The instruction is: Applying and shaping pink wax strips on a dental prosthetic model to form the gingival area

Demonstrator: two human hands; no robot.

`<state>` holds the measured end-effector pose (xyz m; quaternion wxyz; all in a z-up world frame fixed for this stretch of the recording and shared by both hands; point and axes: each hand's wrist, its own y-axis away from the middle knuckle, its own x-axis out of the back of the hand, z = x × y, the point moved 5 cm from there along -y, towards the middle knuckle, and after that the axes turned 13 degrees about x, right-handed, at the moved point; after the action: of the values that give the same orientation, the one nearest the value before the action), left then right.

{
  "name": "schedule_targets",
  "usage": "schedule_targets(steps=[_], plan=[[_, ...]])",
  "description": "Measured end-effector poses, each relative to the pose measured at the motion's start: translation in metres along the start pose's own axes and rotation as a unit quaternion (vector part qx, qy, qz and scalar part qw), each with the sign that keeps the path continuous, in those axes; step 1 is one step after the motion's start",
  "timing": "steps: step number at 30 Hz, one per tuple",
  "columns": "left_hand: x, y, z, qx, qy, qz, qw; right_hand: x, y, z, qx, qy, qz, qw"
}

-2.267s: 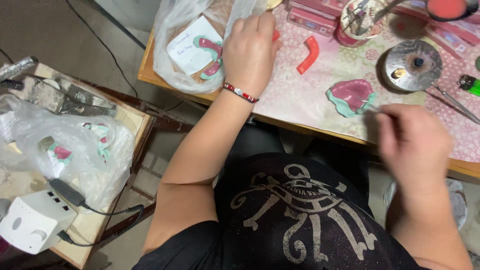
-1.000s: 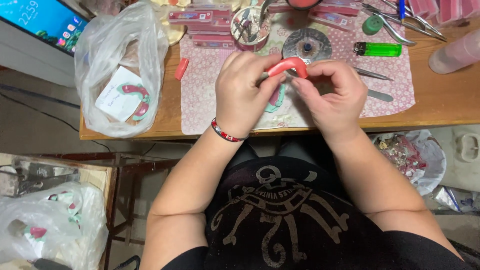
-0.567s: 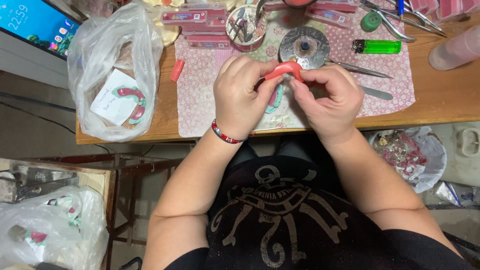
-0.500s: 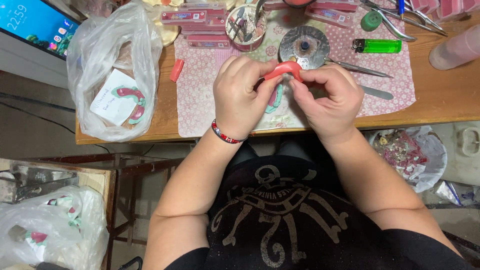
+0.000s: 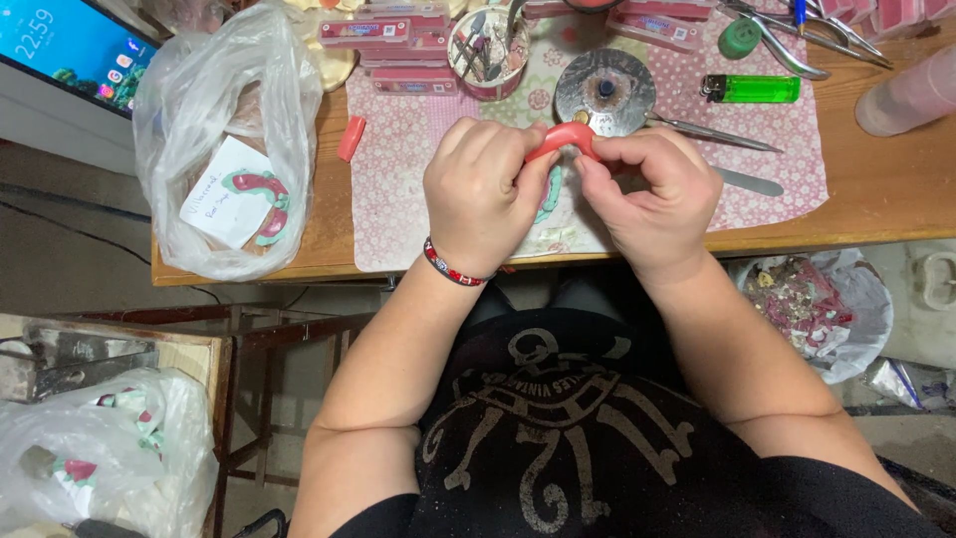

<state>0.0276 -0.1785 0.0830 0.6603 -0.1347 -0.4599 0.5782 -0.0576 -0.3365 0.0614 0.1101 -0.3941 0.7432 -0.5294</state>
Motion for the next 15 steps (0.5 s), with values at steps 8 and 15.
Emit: schedule_targets(steps=[8, 15], plan=[[0.004, 0.004, 0.012, -0.020, -0.056, 0.029, 0.998, 0.002, 0.000, -0.002, 0.005, -0.006, 0.001, 1.000], [0.010, 0.006, 0.013, -0.002, -0.015, 0.028, 0.999, 0.004, -0.004, -0.006, 0.011, -0.020, 0.005, 1.000]])
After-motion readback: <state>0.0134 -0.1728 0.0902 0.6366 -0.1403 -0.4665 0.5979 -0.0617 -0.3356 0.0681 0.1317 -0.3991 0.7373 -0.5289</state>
